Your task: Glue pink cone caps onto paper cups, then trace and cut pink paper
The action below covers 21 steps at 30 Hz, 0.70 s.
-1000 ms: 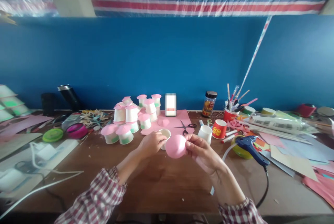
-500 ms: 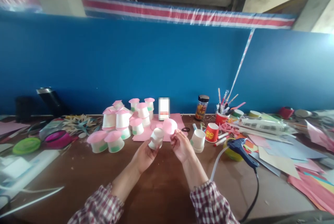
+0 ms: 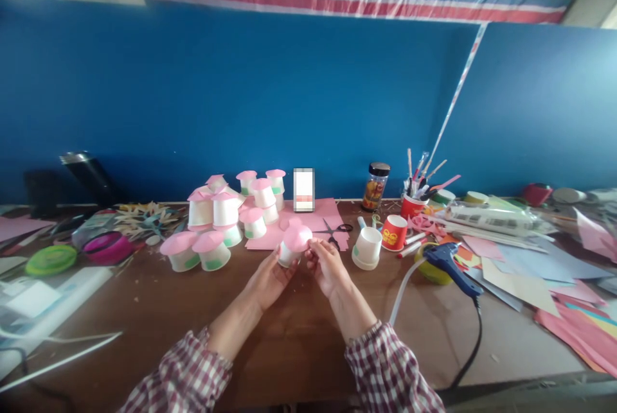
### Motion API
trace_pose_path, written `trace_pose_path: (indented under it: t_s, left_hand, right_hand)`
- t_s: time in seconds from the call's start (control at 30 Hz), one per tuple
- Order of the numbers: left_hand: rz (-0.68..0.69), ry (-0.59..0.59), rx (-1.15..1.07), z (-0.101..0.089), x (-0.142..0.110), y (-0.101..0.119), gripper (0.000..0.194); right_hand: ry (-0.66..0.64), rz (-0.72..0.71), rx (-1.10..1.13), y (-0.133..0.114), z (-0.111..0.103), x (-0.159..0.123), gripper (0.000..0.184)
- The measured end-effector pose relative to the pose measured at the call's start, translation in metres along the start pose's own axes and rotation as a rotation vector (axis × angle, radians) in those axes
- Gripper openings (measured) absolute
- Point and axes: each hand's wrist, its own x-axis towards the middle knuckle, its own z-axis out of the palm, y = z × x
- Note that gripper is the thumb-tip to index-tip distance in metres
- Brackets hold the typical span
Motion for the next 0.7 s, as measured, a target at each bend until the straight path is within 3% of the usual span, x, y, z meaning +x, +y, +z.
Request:
trace_pose_path:
  t_s: [0.47,0.7]
  left_hand:
    - [0.000,0.046,0.043,-0.0011,-0.0010,-0.0018,0.022]
    - [-0.001,0.067,0.041,-0.0011,-0.0006,-0.0009,0.025]
  right_hand:
    - [0.078,0.033,0.037,0.0028,0.0053,-0.0031,0.028]
    - [0.185,-0.095,-0.141,0.0028,0.0035,-0.0038,0.025]
